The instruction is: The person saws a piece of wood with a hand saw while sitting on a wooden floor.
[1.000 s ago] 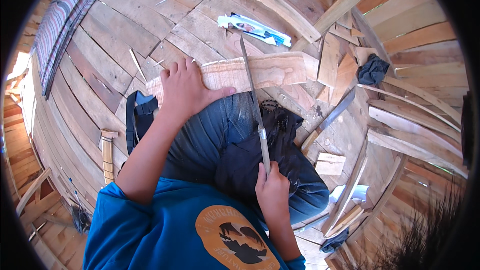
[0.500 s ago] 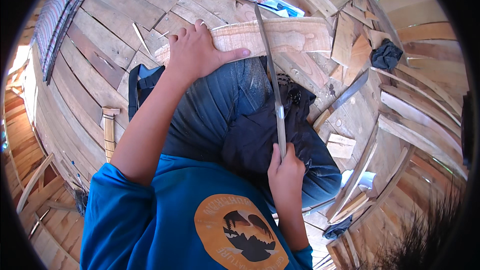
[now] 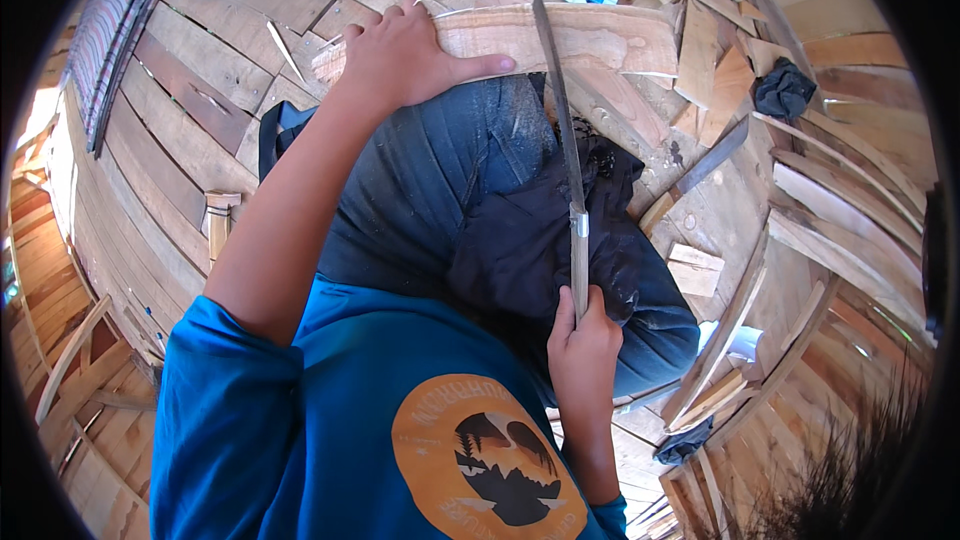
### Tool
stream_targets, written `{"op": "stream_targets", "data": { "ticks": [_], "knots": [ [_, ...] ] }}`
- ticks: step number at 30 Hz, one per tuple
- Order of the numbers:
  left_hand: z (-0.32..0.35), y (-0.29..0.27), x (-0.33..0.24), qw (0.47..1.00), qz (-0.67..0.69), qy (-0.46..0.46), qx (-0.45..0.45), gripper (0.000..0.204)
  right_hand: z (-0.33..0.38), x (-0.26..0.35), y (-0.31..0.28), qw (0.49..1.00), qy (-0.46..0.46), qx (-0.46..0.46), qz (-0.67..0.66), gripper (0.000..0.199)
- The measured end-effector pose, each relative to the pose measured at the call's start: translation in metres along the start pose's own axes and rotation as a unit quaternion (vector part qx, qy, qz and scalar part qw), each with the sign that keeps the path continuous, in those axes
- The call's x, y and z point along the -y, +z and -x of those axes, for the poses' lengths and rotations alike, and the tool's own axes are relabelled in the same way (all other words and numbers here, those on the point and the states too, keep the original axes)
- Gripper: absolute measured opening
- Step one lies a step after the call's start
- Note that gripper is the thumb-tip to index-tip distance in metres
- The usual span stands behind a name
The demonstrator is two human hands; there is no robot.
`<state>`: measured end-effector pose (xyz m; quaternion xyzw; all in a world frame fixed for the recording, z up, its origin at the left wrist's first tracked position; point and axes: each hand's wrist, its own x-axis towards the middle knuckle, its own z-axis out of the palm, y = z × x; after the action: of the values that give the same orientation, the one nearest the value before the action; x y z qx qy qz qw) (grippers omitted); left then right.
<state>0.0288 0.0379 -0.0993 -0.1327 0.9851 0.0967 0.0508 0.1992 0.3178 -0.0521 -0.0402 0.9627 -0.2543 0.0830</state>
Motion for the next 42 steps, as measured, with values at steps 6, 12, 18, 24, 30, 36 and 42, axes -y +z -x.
{"op": "stream_targets", "data": {
  "ticks": [6, 12, 18, 24, 30, 36, 42],
  "knots": [
    [-0.005, 0.000, 0.001, 0.999, 0.008, -0.001, 0.052, 0.131, -0.061, 0.021, 0.015, 1.000, -0.017, 0.012, 0.023, 0.023],
    [-0.007, 0.000, -0.002, 0.997, -0.057, 0.041, 0.009, 0.123, -0.023, 0.012, 0.010, 0.999, -0.016, 0.030, 0.013, 0.019],
    [-0.012, 0.010, 0.005, 0.996, 0.060, -0.030, 0.064, 0.131, -0.053, 0.024, 0.015, 1.000, -0.006, 0.004, -0.004, 0.020],
    [-0.003, 0.010, 0.007, 0.999, 0.021, -0.005, 0.050, 0.132, -0.032, 0.022, 0.018, 1.000, 0.014, 0.024, -0.014, 0.021],
    [0.004, 0.002, 0.034, 0.998, 0.024, -0.054, 0.009, 0.126, -0.037, 0.027, 0.020, 1.000, 0.014, 0.024, -0.006, 0.022],
    [0.014, -0.004, 0.005, 0.998, -0.005, -0.014, -0.060, 0.108, -0.045, 0.014, 0.020, 0.999, 0.009, 0.021, -0.033, 0.023],
    [0.007, 0.011, 0.004, 0.997, 0.034, -0.022, -0.061, 0.107, -0.042, 0.014, 0.015, 0.999, 0.014, 0.023, -0.026, 0.022]
  ]
}}
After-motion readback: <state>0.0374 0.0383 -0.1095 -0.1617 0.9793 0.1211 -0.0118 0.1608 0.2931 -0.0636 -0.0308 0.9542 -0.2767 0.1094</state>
